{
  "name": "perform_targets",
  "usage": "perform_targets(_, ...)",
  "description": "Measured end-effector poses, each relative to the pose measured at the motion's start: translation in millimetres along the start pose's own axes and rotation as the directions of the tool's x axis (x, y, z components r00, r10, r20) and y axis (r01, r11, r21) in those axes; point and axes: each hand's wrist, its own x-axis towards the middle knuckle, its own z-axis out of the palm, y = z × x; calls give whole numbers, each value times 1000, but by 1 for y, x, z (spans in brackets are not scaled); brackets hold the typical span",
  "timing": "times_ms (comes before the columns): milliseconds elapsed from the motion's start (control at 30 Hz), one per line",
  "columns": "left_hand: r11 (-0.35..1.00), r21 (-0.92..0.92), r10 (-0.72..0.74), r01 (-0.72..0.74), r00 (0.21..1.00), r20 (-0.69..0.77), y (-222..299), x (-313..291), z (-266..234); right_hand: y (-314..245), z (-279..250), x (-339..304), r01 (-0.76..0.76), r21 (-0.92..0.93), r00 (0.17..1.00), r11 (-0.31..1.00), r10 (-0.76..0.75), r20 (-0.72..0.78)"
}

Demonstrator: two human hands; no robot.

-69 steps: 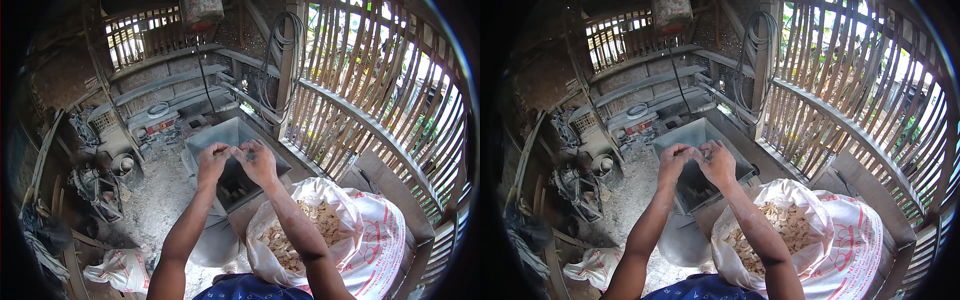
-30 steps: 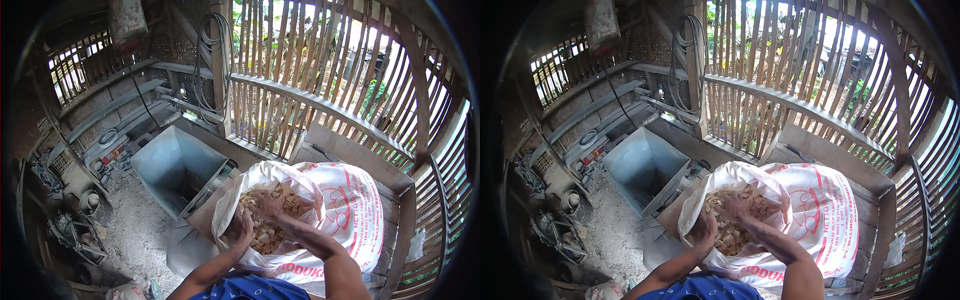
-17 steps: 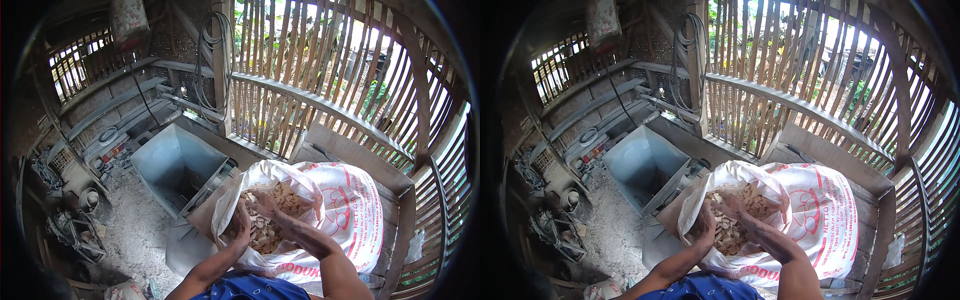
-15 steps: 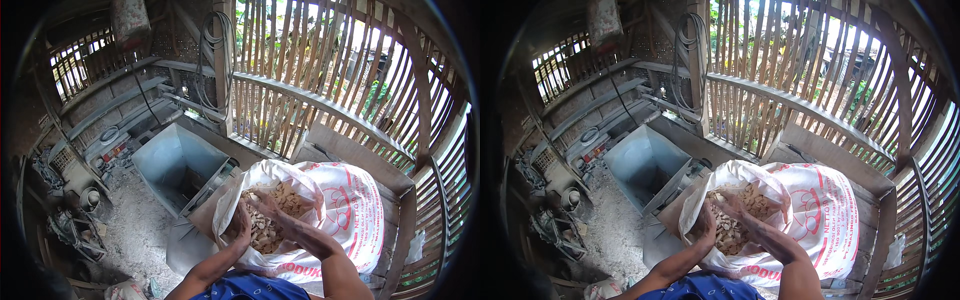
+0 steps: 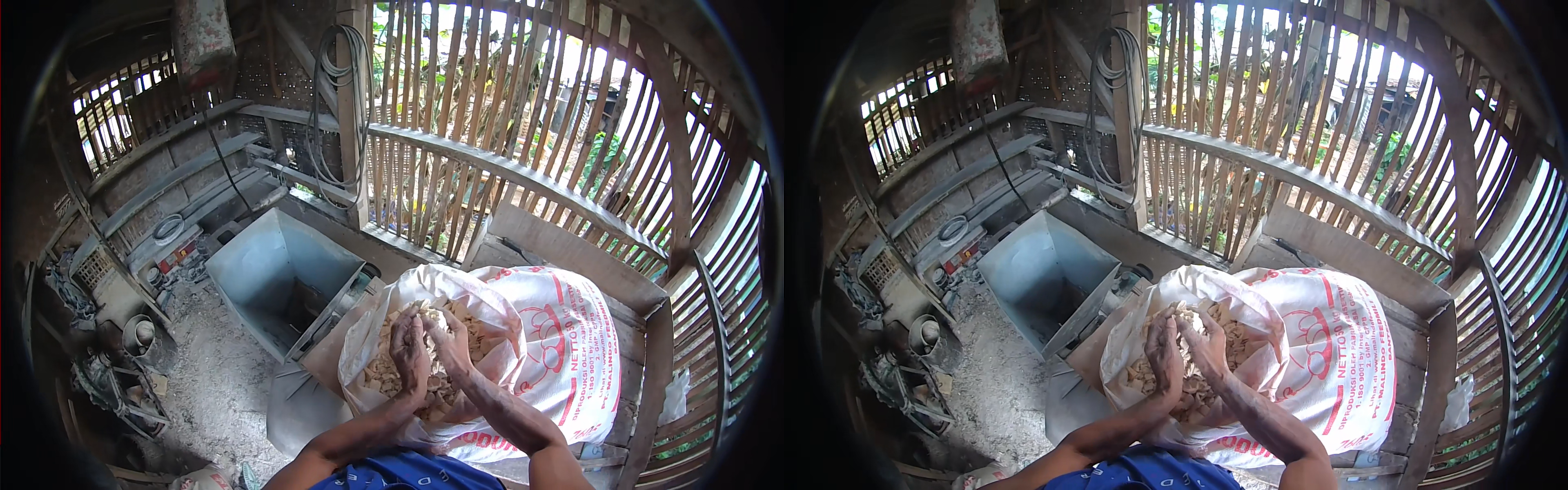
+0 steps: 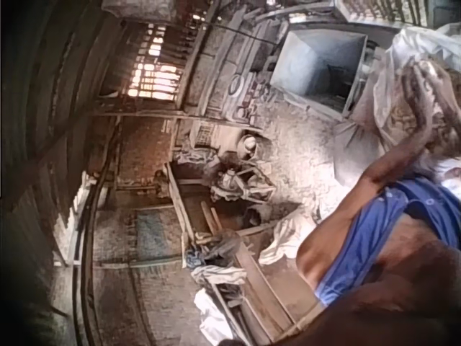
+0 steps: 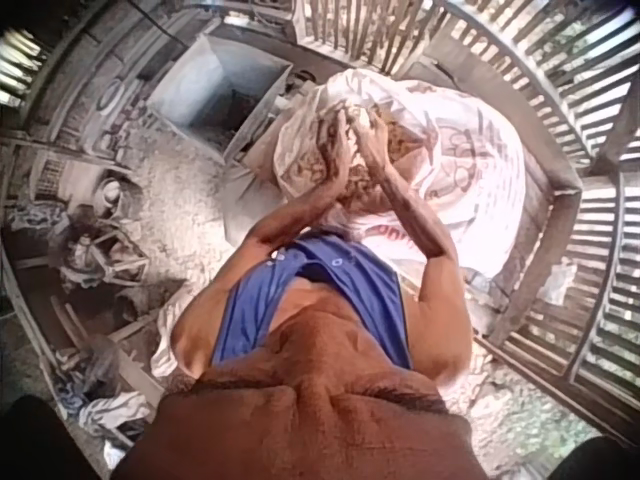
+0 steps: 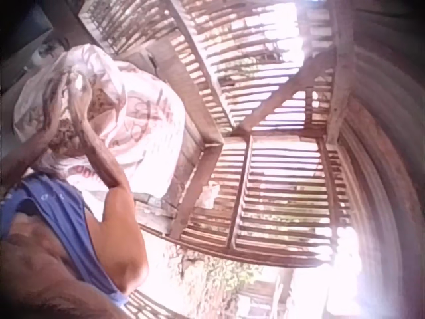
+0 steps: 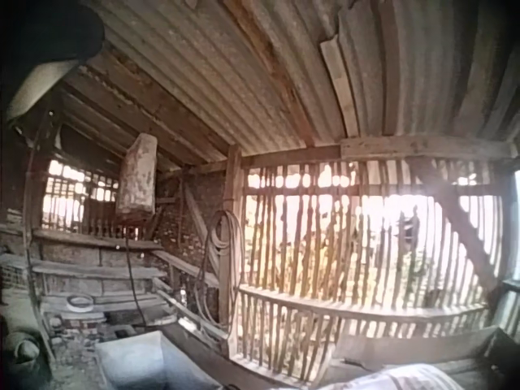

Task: The person takes handfuls of dried cassava chips from a large sack and drops them into the hopper of a processing machine.

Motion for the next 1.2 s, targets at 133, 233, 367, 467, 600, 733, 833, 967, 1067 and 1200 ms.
perform_targets(133,993,-85,92,-85,992,85,35,9,16,-39,2,2,93,0,994,996,-93,-51)
perform_targets(233,979,-118,181,-168,978,105,61,26,20,-67,18,11,208,-11,975,978,-209,-76)
perform_targets(367,967,-107,244,-232,963,117,113,63,19,-114,50,35,301,65,954,951,-301,-12)
perform_targets(467,935,-115,347,-337,935,79,154,99,6,-141,92,61,347,75,936,935,-350,39)
perform_targets(600,917,33,398,-397,917,-28,196,144,-29,-168,160,80,303,272,924,913,-351,149)
perform_targets(733,915,107,398,-389,913,-86,204,174,-65,-136,217,109,233,320,936,918,-301,181)
perform_targets(833,952,107,296,-286,950,-97,184,187,-99,-105,238,112,183,214,950,959,-228,212)
perform_targets(967,948,196,277,-250,953,-121,163,199,-129,-80,240,114,181,106,931,978,-205,300)
perform_targets(1067,935,326,171,-142,983,-63,164,203,-147,-80,235,113,323,45,867,946,-314,388)
perform_targets(1200,979,189,79,-71,996,-34,154,207,-165,-83,223,103,492,-95,774,866,-384,503)
